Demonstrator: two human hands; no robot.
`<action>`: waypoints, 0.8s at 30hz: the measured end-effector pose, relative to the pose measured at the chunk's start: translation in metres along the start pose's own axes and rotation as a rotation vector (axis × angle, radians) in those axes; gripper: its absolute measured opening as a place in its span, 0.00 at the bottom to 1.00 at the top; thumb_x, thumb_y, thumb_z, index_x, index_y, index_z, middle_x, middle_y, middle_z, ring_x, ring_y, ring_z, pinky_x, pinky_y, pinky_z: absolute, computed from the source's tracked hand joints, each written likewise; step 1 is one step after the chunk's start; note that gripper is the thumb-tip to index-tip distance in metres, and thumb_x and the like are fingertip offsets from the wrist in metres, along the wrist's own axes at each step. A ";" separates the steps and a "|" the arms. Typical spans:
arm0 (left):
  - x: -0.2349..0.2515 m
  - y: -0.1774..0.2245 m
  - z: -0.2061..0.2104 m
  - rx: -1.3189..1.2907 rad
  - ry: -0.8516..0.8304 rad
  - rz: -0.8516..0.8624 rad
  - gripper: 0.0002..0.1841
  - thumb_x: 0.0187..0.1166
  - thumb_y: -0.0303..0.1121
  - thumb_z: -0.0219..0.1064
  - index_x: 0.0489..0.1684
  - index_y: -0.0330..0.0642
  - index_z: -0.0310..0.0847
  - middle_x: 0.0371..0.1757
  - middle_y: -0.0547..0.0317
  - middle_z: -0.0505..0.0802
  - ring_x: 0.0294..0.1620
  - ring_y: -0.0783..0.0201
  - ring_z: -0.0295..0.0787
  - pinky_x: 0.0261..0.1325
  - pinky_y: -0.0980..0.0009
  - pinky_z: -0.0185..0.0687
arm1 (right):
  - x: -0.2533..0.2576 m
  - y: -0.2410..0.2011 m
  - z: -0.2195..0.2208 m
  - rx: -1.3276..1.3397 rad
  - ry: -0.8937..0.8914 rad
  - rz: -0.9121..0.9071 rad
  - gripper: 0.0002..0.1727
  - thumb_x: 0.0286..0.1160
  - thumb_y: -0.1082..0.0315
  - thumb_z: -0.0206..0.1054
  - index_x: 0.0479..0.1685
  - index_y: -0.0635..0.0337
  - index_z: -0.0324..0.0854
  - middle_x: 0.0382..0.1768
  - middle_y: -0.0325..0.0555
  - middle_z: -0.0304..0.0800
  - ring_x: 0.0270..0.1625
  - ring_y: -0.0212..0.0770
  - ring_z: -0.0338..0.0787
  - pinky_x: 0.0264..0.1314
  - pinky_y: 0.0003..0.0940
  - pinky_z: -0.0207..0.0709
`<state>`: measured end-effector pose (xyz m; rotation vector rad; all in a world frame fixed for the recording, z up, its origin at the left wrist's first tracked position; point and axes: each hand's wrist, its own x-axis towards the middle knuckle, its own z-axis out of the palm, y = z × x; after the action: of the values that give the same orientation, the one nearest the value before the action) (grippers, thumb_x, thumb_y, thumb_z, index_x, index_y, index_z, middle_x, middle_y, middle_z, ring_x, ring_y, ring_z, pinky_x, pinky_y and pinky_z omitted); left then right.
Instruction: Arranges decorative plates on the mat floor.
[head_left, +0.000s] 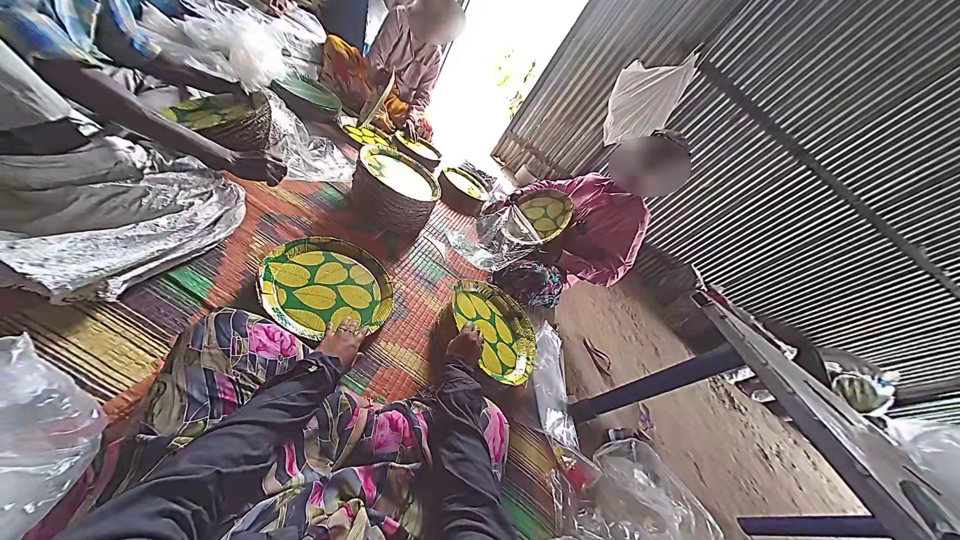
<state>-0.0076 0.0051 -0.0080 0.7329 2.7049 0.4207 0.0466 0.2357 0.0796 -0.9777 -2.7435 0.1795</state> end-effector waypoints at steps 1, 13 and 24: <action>0.000 -0.001 0.004 -0.019 0.081 0.022 0.42 0.85 0.42 0.67 0.97 0.44 0.48 0.95 0.32 0.56 0.97 0.35 0.40 0.91 0.29 0.35 | -0.003 -0.002 0.001 -0.035 0.061 -0.091 0.25 0.89 0.73 0.52 0.82 0.63 0.75 0.80 0.60 0.79 0.85 0.57 0.75 0.88 0.49 0.65; 0.003 0.006 0.016 -0.020 0.186 -0.133 0.29 0.87 0.19 0.52 0.90 0.34 0.61 0.90 0.27 0.65 0.92 0.27 0.54 0.89 0.28 0.44 | -0.011 -0.034 0.045 -0.071 -0.223 -0.626 0.29 0.81 0.66 0.68 0.83 0.60 0.75 0.80 0.61 0.79 0.87 0.59 0.71 0.93 0.54 0.53; 0.044 -0.026 0.037 -0.015 0.038 -0.412 0.62 0.58 0.36 0.85 0.99 0.50 0.42 0.98 0.39 0.44 0.96 0.27 0.32 0.87 0.22 0.40 | 0.004 0.000 0.013 -0.222 -0.326 0.112 0.21 0.90 0.71 0.50 0.73 0.66 0.80 0.80 0.60 0.77 0.85 0.56 0.74 0.82 0.50 0.72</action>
<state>-0.0423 0.0141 -0.0600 0.1524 2.7853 0.3540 0.0405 0.2379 0.0678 -1.2616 -3.0548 0.0566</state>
